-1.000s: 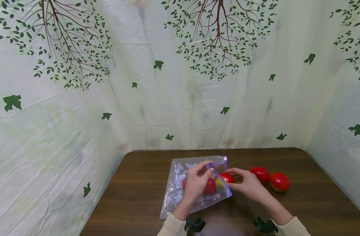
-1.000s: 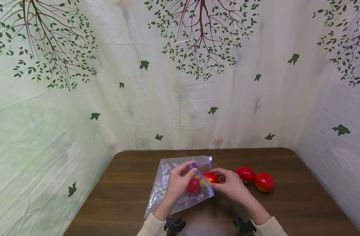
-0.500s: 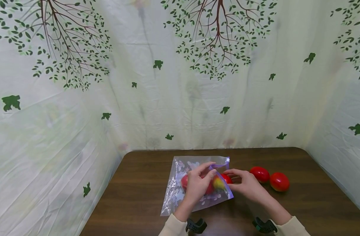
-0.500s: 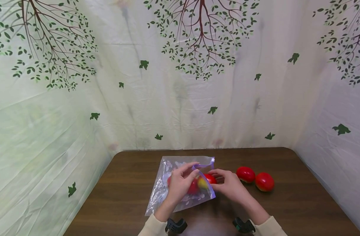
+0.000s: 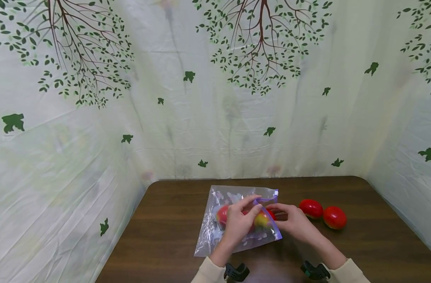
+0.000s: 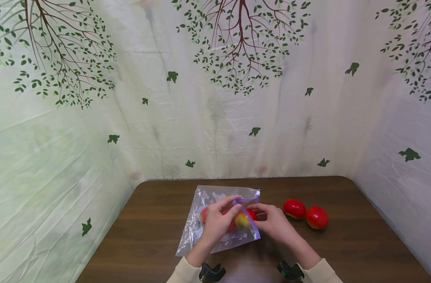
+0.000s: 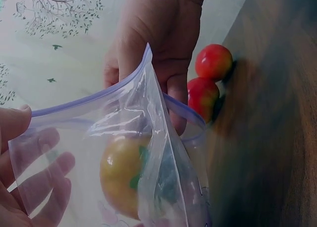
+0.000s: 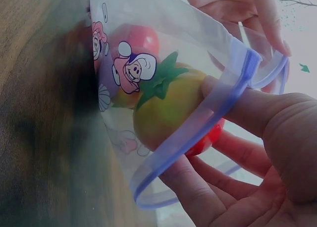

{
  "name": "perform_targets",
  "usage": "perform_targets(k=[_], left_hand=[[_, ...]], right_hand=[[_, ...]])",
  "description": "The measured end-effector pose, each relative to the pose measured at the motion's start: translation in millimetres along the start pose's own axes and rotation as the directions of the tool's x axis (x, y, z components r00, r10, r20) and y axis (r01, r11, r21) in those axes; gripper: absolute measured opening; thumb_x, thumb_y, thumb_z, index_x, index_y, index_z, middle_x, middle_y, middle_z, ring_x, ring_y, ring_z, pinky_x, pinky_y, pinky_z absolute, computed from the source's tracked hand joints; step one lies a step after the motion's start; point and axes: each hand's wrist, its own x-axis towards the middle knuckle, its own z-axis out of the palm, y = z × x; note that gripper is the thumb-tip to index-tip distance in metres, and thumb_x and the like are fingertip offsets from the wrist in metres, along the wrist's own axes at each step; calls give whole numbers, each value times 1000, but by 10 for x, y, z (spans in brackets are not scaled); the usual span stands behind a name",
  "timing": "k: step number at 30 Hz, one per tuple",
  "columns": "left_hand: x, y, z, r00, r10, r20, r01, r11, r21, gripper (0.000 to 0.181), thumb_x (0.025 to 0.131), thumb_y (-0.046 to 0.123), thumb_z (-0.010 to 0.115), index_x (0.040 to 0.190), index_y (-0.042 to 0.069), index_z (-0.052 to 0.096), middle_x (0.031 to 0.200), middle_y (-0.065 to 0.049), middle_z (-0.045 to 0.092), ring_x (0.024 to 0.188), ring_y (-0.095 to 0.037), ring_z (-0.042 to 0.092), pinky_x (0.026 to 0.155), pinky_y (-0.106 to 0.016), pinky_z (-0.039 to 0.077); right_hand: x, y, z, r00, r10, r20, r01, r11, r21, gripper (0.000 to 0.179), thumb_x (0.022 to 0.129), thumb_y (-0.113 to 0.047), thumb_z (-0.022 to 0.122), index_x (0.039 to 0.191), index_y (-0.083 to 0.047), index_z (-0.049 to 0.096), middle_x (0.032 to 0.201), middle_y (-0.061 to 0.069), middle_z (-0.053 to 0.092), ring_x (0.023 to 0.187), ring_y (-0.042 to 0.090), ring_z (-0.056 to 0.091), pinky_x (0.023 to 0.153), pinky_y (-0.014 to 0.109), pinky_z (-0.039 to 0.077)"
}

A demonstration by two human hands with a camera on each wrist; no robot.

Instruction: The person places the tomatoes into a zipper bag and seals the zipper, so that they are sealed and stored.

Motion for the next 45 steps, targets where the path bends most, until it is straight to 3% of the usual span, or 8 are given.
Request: perform_targets(k=[14, 21, 29, 39, 45], left_hand=[[-15, 69, 20, 1000, 8, 0, -8, 1000, -9, 25, 94, 10, 72, 119, 11, 74, 122, -9, 71, 101, -18, 68, 81, -28, 58], [15, -270, 76, 999, 5, 43, -4, 1000, -15, 31, 96, 29, 71, 124, 16, 72, 123, 9, 69, 102, -12, 68, 83, -28, 57], [3, -245, 107, 999, 22, 50, -20, 1000, -24, 32, 95, 29, 71, 124, 16, 72, 127, 6, 68, 115, -14, 65, 89, -27, 54], [46, -247, 26, 1000, 8, 18, -8, 1000, -17, 31, 97, 27, 70, 124, 14, 71, 116, 8, 72, 94, -12, 69, 78, -30, 59], [40, -258, 6, 1000, -2, 9, 2, 1000, -5, 31, 96, 30, 70, 124, 17, 71, 115, 8, 72, 92, -13, 69, 76, -30, 60]], right_hand=[[42, 16, 35, 1000, -7, 7, 7, 1000, 12, 54, 84, -33, 83, 130, -13, 66, 124, 9, 68, 109, 32, 66, 90, 43, 56], [51, 25, 40, 1000, -28, 6, 28, 999, 27, 56, 83, -33, 83, 131, -10, 66, 126, 12, 67, 109, 33, 67, 88, 42, 57], [75, 54, 58, 1000, -24, -1, 24, 999, 40, 60, 83, -34, 84, 131, -3, 65, 127, 16, 66, 107, 34, 68, 87, 41, 58], [67, 17, 46, 998, -52, 38, 49, 996, 76, 55, 86, -33, 81, 133, -9, 65, 125, 11, 68, 111, 33, 66, 91, 44, 56], [47, -5, 45, 996, -56, 74, 48, 993, 106, 51, 90, -33, 77, 133, -8, 64, 124, 10, 68, 112, 32, 65, 90, 45, 56]])
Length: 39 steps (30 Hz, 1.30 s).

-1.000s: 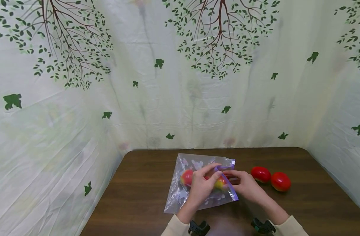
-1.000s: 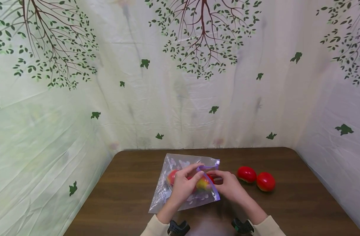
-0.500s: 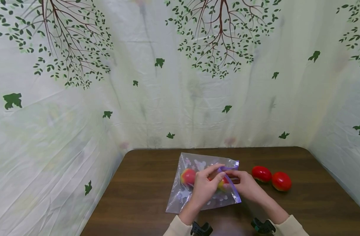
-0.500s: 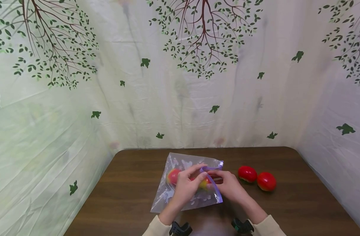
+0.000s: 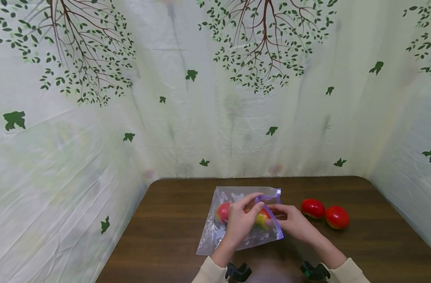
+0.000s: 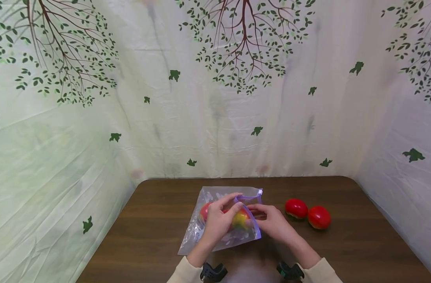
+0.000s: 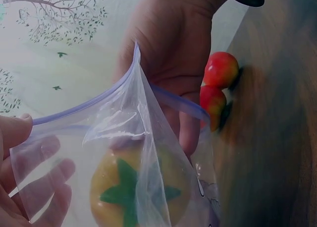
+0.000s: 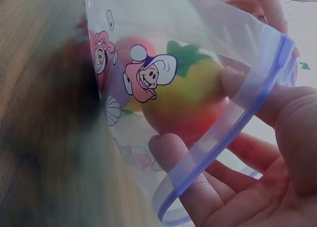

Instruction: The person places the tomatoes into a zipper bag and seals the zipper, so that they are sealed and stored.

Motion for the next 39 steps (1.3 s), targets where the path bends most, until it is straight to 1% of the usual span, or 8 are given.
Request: perform_targets(k=[8, 13, 16, 21, 27, 30, 33, 39], left_hand=[[-27, 54, 33, 999, -11, -53, 11, 1000, 2, 28, 94, 15, 73, 122, 9, 72, 110, -3, 74, 89, -15, 70, 76, -28, 59], [-49, 261, 5, 998, -17, -65, 17, 1000, -4, 26, 93, 6, 72, 120, 8, 72, 107, -10, 74, 85, -19, 69, 71, -28, 59], [-51, 324, 0, 998, -16, -68, 16, 1000, -1, 26, 93, 5, 72, 119, 8, 72, 107, -11, 74, 85, -17, 69, 72, -27, 58], [-23, 197, 37, 996, 1, -90, 0, 1000, 9, 27, 93, 9, 73, 120, 7, 72, 109, -6, 75, 90, -14, 70, 79, -28, 58], [9, 38, 20, 997, -8, -82, 8, 1000, 3, 30, 95, 25, 73, 123, 18, 72, 112, 7, 73, 97, -12, 70, 84, -29, 57], [20, 40, -12, 996, -22, -86, 22, 1000, 0, 30, 95, 28, 72, 124, 19, 72, 112, 9, 73, 98, -12, 70, 84, -29, 57], [30, 94, -43, 994, -40, -106, 40, 999, 3, 29, 95, 25, 73, 123, 18, 73, 112, 8, 73, 98, -12, 71, 84, -28, 57], [61, 78, -71, 984, 4, -178, 2, 1000, 31, 27, 91, 9, 75, 118, 6, 74, 105, -7, 75, 83, -18, 70, 72, -28, 59]], right_hand=[[-43, 50, 31, 992, -12, 123, -7, 989, 149, 43, 99, -27, 66, 134, -3, 62, 123, 15, 68, 106, 31, 67, 84, 37, 59], [-59, 52, 38, 967, -61, 248, -24, 945, 325, 41, 104, -18, 56, 141, 2, 55, 125, 20, 66, 108, 34, 67, 87, 43, 57], [-61, 41, 38, 950, -89, 300, -32, 925, 378, 40, 106, -15, 51, 144, -1, 52, 128, 21, 65, 112, 35, 66, 91, 45, 56], [-80, 16, 36, 923, -100, 371, -62, 913, 402, 45, 102, -2, 47, 147, -8, 51, 133, 20, 63, 116, 37, 64, 93, 46, 54], [-95, -9, 47, 894, -131, 429, -67, 907, 416, 58, 96, 8, 42, 150, -10, 47, 140, 20, 57, 119, 38, 60, 97, 46, 50], [-85, -13, 37, 899, -131, 419, -73, 896, 437, 55, 98, 7, 41, 150, -7, 46, 142, 24, 54, 122, 39, 59, 99, 45, 50], [-76, -30, 12, 919, -105, 380, -77, 898, 434, 49, 101, 2, 43, 149, -5, 48, 141, 23, 55, 121, 38, 59, 99, 45, 51], [-90, -96, -57, 956, -43, 291, -62, 937, 344, 42, 102, -7, 52, 144, -7, 55, 138, 16, 59, 118, 35, 61, 97, 46, 52]])
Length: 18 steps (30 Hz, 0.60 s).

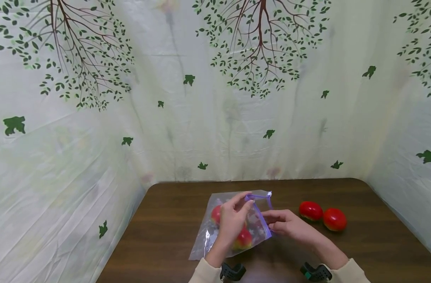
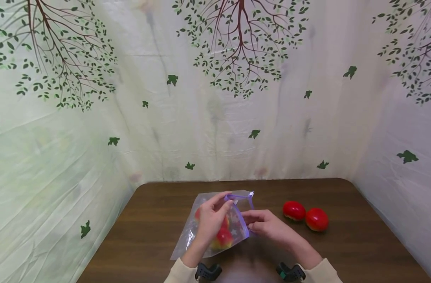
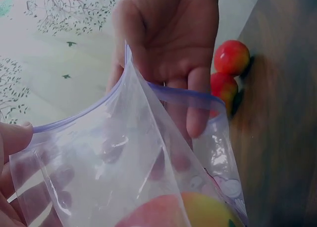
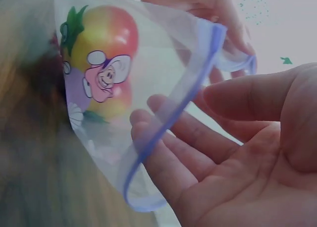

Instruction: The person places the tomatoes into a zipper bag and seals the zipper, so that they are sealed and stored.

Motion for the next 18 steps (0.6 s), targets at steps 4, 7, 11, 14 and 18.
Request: perform_targets(k=[4, 7, 11, 14, 18], left_hand=[[7, -96, -16, 1000, 22, 3, -22, 1000, 1, 28, 92, 16, 76, 119, 9, 74, 104, 1, 75, 80, -14, 70, 69, -29, 59], [7, -94, -30, 999, 27, 19, -27, 1000, -2, 29, 93, 21, 75, 120, 10, 73, 106, 4, 75, 84, -13, 71, 73, -29, 60], [9, -88, -45, 999, 32, 26, -32, 999, 7, 29, 93, 21, 74, 121, 11, 73, 108, 5, 74, 89, -13, 72, 77, -28, 59], [11, -96, -54, 1000, 22, 20, -23, 999, 23, 30, 93, 21, 74, 122, 11, 73, 108, 5, 74, 89, -12, 72, 75, -27, 59], [13, -115, -61, 1000, 11, 7, -12, 999, 46, 31, 92, 21, 75, 122, 12, 73, 108, 7, 74, 92, -11, 72, 76, -26, 59]], right_hand=[[-41, -63, -13, 1000, -4, -31, 3, 1000, -23, 40, 102, -10, 54, 142, -8, 57, 140, 16, 58, 120, 34, 61, 98, 49, 51], [-67, -104, -27, 999, -7, -47, 5, 999, -33, 39, 102, -11, 55, 141, -9, 58, 140, 16, 58, 120, 34, 61, 99, 50, 50], [-94, -152, -48, 997, -17, -75, 12, 997, -70, 38, 102, -12, 57, 139, -8, 60, 139, 15, 59, 118, 33, 63, 97, 49, 52], [-110, -174, -68, 994, -26, -106, 15, 995, -102, 37, 102, -11, 57, 138, -7, 60, 136, 16, 61, 117, 37, 62, 96, 50, 52], [-132, -192, -99, 989, -32, -147, 14, 992, -126, 36, 102, -12, 58, 137, -5, 60, 132, 18, 63, 118, 43, 61, 97, 54, 51]])
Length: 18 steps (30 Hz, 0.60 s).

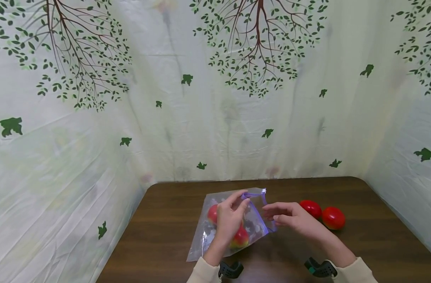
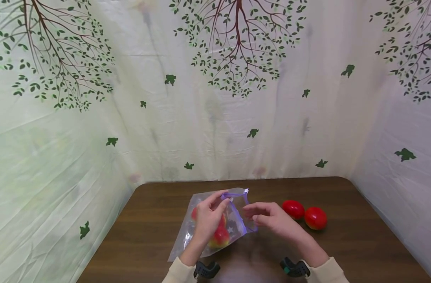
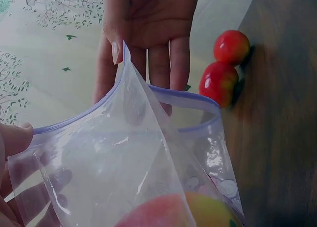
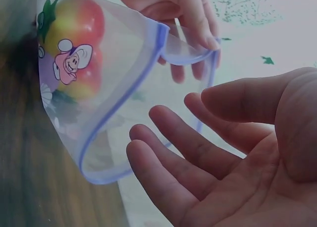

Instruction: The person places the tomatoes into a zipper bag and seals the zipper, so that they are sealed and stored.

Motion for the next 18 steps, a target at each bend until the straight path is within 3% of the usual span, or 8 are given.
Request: perform_targets(k=[6, 13, 18], left_hand=[[6, -20, -11, 1000, 4, -5, -4, 1000, 2, 31, 92, 18, 75, 122, 11, 73, 111, 5, 74, 97, -11, 72, 78, -26, 58], [20, -7, -31, 999, 35, -1, -35, 999, 10, 30, 91, 15, 75, 120, 8, 73, 109, 3, 75, 95, -11, 72, 79, -26, 58], [24, 5, -37, 999, 44, 3, -44, 999, 19, 28, 91, 15, 75, 118, 7, 74, 107, 3, 75, 92, -10, 73, 78, -26, 58]], right_hand=[[-37, -33, -59, 998, -12, -60, 10, 1000, -22, 36, 101, -14, 60, 136, -4, 60, 130, 20, 63, 117, 46, 59, 94, 53, 53], [-68, -62, -129, 989, -39, -145, 29, 997, -65, 32, 102, -15, 60, 133, -6, 62, 128, 20, 64, 110, 30, 67, 91, 43, 56], [-96, -76, -185, 980, -49, -195, 37, 997, -64, 29, 101, -14, 61, 130, -7, 64, 126, 16, 65, 110, 29, 67, 91, 39, 56]])
